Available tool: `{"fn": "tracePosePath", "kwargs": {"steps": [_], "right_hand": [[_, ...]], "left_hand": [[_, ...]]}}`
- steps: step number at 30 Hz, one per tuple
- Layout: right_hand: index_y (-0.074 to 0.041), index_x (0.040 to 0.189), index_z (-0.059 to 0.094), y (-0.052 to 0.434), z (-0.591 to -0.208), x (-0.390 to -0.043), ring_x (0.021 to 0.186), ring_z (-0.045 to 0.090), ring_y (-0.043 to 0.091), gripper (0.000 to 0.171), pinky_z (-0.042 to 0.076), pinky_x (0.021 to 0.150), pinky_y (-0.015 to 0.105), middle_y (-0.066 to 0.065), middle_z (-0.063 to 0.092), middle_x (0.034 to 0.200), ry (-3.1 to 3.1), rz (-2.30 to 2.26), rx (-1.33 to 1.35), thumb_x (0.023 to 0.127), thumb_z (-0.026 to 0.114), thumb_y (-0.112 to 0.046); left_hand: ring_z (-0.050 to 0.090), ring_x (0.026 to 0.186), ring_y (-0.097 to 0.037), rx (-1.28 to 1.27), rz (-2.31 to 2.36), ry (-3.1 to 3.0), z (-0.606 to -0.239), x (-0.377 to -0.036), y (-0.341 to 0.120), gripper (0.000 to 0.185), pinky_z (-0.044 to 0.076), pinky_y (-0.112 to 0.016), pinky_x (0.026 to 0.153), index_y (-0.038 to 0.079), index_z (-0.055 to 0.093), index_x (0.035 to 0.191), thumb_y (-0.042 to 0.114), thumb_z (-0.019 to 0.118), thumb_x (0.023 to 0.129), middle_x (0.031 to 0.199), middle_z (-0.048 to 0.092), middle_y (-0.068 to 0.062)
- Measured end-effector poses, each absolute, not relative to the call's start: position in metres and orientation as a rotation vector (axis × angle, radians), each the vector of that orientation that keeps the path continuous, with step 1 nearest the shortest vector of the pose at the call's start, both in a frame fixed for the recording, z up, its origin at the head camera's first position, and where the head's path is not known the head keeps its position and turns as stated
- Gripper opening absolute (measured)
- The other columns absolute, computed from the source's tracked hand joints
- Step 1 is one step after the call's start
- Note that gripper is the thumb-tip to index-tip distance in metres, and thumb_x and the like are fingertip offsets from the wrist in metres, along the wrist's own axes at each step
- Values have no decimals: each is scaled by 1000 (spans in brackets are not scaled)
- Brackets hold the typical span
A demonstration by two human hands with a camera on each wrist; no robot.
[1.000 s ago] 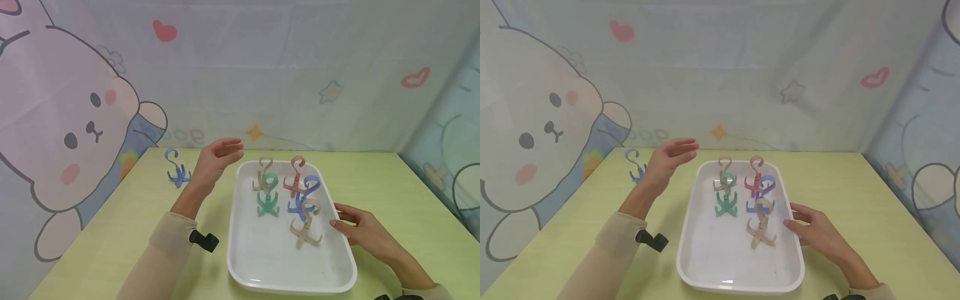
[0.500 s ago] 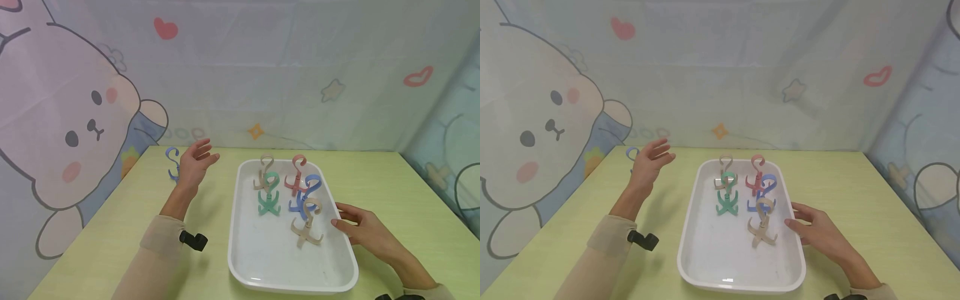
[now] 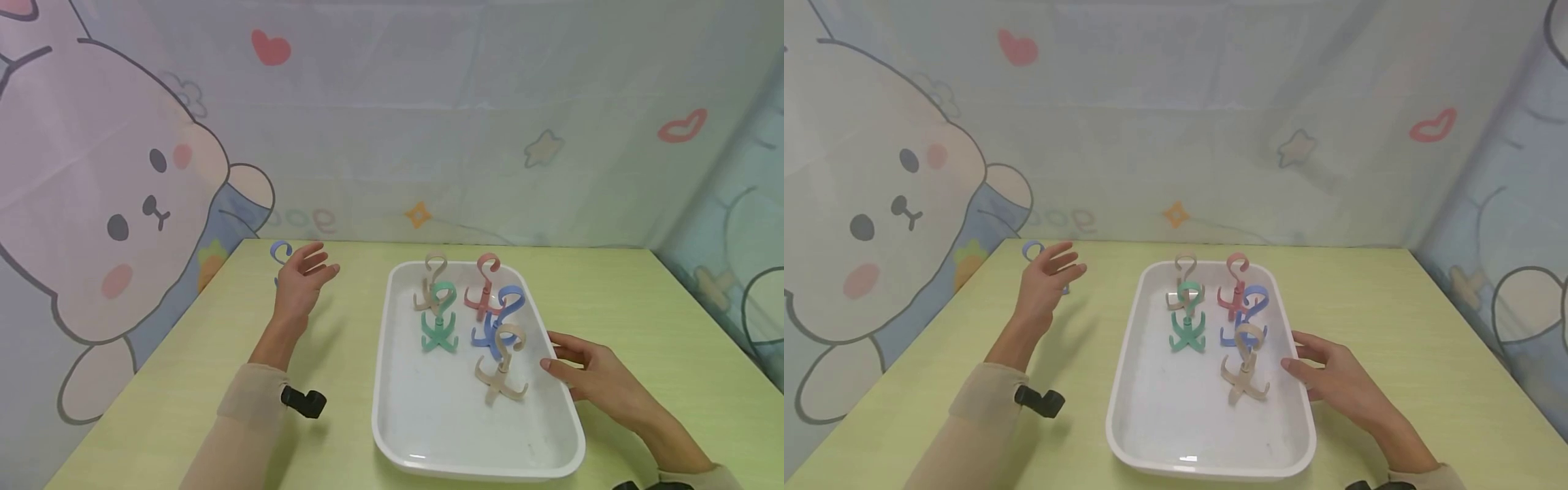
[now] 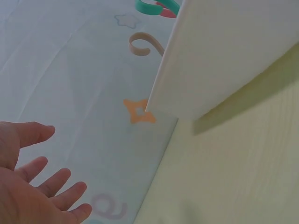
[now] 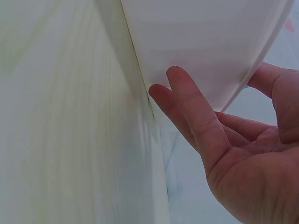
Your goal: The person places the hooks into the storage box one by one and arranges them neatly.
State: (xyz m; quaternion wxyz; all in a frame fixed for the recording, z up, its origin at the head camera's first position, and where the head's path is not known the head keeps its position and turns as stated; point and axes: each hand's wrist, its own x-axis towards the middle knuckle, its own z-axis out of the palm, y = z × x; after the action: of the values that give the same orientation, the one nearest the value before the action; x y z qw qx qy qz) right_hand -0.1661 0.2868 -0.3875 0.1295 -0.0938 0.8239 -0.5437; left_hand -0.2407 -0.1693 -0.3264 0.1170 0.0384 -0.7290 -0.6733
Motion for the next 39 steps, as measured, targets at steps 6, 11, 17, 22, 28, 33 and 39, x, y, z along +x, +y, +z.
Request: {"fn": "tracePosePath", "kwargs": {"steps": [6, 11, 17, 22, 28, 33, 39], "right_hand": [[3, 163, 32, 287, -387, -166, 105, 76, 24, 74, 67, 78, 40, 33, 52, 152, 2409, -1562, -247, 105, 67, -27], [4, 163, 32, 287, -388, -166, 104, 76, 24, 74, 67, 77, 40, 34, 52, 152, 2409, -1570, -261, 105, 67, -26], [4, 163, 32, 287, -388, -166, 102, 77, 24, 73, 67, 77, 40, 34, 52, 151, 2397, -1582, -268, 106, 67, -25], [4, 163, 31, 287, -387, -165, 104, 76, 24, 73, 67, 77, 41, 35, 51, 152, 2403, -1576, -271, 106, 66, -25], [5, 162, 31, 286, -386, -165, 105, 76, 24, 73, 67, 77, 41, 35, 51, 151, 2405, -1582, -272, 106, 66, -25], [4, 163, 31, 286, -386, -166, 107, 76, 25, 73, 67, 78, 41, 34, 51, 152, 2420, -1564, -268, 106, 66, -26], [3, 163, 31, 286, -387, -166, 109, 75, 27, 74, 67, 78, 41, 34, 51, 153, 2425, -1548, -243, 105, 67, -27]], "left_hand": [[49, 146, -36, 132, -1994, -2120, -331, -240, -175, 58, 41, -48, 123, 7, 52, 153, 7, 71, 99, 154, 54, -20], [48, 147, -37, 147, -2009, -2122, -336, -240, -179, 58, 40, -48, 123, 7, 50, 154, 6, 70, 99, 156, 52, -20], [48, 146, -36, 183, -1978, -2131, -338, -241, -184, 59, 47, -36, 111, 9, 51, 154, 8, 71, 99, 155, 53, -18], [48, 144, -31, 212, -1954, -2143, -338, -240, -187, 59, 49, -23, 94, 9, 51, 155, 9, 71, 99, 157, 51, -17], [44, 147, -32, 246, -1946, -2135, -338, -239, -189, 62, 44, -39, 116, 9, 49, 156, 9, 71, 99, 160, 48, -17], [43, 149, -32, 257, -1949, -2140, -339, -238, -189, 62, 44, -37, 113, 9, 48, 156, 9, 71, 99, 161, 48, -17], [43, 147, -32, 269, -1943, -2134, -341, -239, -191, 63, 43, -38, 117, 9, 47, 158, 8, 71, 99, 160, 47, -18]]}}
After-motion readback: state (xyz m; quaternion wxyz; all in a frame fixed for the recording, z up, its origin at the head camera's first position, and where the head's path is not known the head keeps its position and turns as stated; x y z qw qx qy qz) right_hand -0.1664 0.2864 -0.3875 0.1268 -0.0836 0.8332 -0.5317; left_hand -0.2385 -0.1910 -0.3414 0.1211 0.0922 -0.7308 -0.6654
